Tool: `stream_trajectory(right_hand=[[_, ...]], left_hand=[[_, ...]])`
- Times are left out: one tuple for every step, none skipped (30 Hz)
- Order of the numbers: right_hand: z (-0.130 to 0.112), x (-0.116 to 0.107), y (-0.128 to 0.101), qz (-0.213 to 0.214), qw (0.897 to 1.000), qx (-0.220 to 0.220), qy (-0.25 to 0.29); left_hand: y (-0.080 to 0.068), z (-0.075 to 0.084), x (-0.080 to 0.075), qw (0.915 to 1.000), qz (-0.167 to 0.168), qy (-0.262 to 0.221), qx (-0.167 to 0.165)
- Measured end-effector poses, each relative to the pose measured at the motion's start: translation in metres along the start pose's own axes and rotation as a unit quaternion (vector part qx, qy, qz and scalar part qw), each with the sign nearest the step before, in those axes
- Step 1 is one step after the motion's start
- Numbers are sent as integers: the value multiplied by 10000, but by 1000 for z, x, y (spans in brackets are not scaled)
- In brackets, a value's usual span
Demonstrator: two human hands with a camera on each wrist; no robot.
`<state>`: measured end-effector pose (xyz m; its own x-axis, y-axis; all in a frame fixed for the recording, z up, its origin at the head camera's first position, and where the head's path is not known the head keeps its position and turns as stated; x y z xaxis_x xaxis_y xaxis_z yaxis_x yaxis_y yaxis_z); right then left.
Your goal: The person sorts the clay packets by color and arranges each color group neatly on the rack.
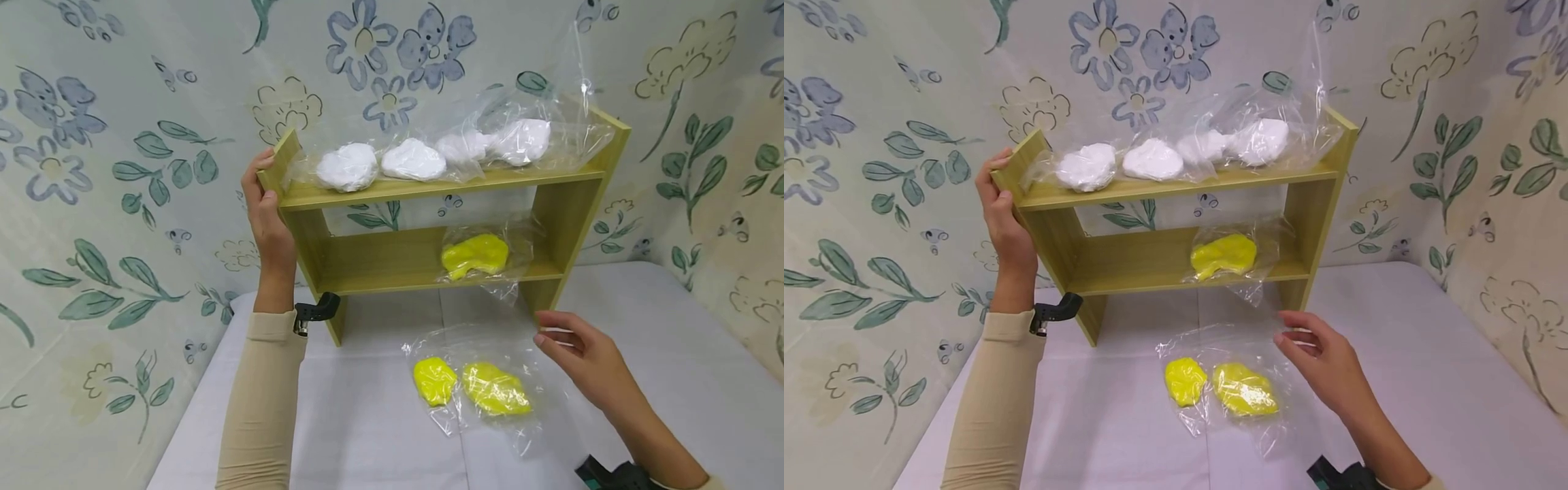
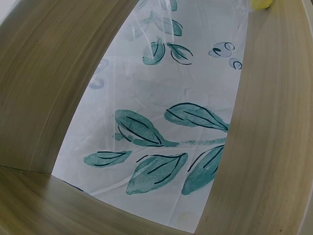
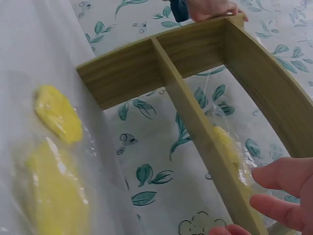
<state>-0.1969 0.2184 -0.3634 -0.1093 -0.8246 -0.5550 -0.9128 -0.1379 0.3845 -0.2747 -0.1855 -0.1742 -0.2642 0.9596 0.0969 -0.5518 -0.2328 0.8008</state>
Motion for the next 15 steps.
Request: stream_trajectory(right_hand=[[2,3,-6,-65,9999,90,75],[3,7,-11,-118,9997,167,158],[5,11,-17,-176,9993,266,217],[7,14,-22,-217,9987,349,285],[8,18,-28,-260,9981,449,347],[10,23,-33,-312,9971,545,427],[11,27,-39,-350,9962,617,513],[12,32,-45,-373,9950,702,603],[13,36,-50,-407,9933,813,711],[13,41,-56,-430,9919,873,815],[14,46,-62,-490,9896,1012,901],[14,50,-68,-528,9878,1071,997],[15,55,-73,-563,9861,1117,1097],[16,60,-78,-617,9832,1229,1200],[16,64,-83,-679,9806,1281,1316]], left_hand=[[0,0,0,10000,8,5,1],[1,0,0,10000,8,-16,12],[1,0,0,10000,9,-28,15],[1,-1,0,10000,7,-41,19],[1,-1,0,10000,4,-45,19],[1,-1,-1,10000,1,-46,11],[1,-1,-1,10000,-4,-48,19],[0,-1,0,10000,-7,-40,23],[0,-1,0,10000,-7,-33,22],[0,-1,0,10000,-6,-28,20],[0,0,0,10000,-6,-32,18],[0,0,1,10000,-5,-38,18],[0,0,1,10000,-1,-38,23],[0,0,1,10000,3,-46,21],[0,0,1,10000,4,-61,15]])
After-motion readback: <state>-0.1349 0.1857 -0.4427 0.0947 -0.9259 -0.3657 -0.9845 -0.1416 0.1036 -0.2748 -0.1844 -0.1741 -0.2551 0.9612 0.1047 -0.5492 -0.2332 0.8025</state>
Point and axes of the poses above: each hand's wrist, its own y-axis towards the middle knuckle, its own x-axis out of the palm, z = x × y, the point moved 6 cm from there along y, towards the middle knuckle, and after that the axes turned 11 degrees about -x, right-handed, at the moved point
